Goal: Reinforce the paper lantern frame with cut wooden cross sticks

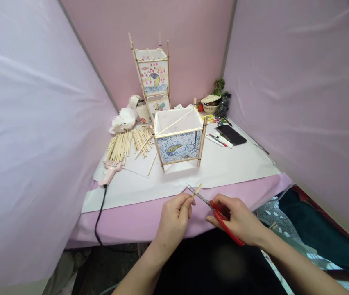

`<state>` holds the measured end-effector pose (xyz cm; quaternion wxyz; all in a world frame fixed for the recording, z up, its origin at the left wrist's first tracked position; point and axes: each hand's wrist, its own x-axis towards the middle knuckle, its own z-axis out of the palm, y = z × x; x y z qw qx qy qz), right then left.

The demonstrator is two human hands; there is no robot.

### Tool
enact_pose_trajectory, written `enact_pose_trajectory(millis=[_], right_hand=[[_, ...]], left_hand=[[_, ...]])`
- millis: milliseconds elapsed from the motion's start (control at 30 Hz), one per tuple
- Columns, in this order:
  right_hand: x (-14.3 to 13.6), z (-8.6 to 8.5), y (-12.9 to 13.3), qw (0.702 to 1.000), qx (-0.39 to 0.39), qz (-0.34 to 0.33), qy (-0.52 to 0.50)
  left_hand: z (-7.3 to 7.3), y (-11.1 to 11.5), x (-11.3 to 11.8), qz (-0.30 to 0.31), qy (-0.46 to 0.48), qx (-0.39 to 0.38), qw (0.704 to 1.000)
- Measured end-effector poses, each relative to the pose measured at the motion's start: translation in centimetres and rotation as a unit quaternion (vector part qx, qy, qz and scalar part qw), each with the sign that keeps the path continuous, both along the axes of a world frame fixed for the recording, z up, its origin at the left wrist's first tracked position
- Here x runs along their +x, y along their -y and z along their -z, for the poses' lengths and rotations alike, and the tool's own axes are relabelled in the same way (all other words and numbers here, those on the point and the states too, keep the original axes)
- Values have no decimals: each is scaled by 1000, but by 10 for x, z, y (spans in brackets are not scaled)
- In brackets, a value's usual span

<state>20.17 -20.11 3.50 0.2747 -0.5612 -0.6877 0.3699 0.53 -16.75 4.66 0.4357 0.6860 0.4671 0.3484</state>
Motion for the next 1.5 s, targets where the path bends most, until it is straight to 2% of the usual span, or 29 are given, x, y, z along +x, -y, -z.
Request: enact_pose_trajectory(millis=[100, 200, 400, 533, 933, 1200, 1367, 1500], right_hand=[[-3, -4, 1, 1000, 1, 13, 16], [-4, -4, 2, 999, -6, 22, 24], [1, -3, 6, 1000, -7, 14, 25], [5, -3, 6, 1000, -3, 1, 24], [-3, -8, 3, 999, -18, 21, 29], [-1, 1, 0, 999, 7, 11, 30], [8, 3, 0, 1000, 6, -6, 30], [12, 5, 2, 1000, -7, -7, 28]], left_hand=[[5, 2, 3, 9, -50, 31, 998], [8, 3, 5, 12, -50, 33, 998], [4, 0, 4, 42, 57, -77, 994], [3, -3, 5, 49, 88, -117, 988], [7, -2, 10, 60, 4, -71, 996], [2, -7, 7, 40, 48, -105, 993], [5, -10, 8, 63, 80, -148, 984], [7, -8, 12, 60, 78, -148, 984]])
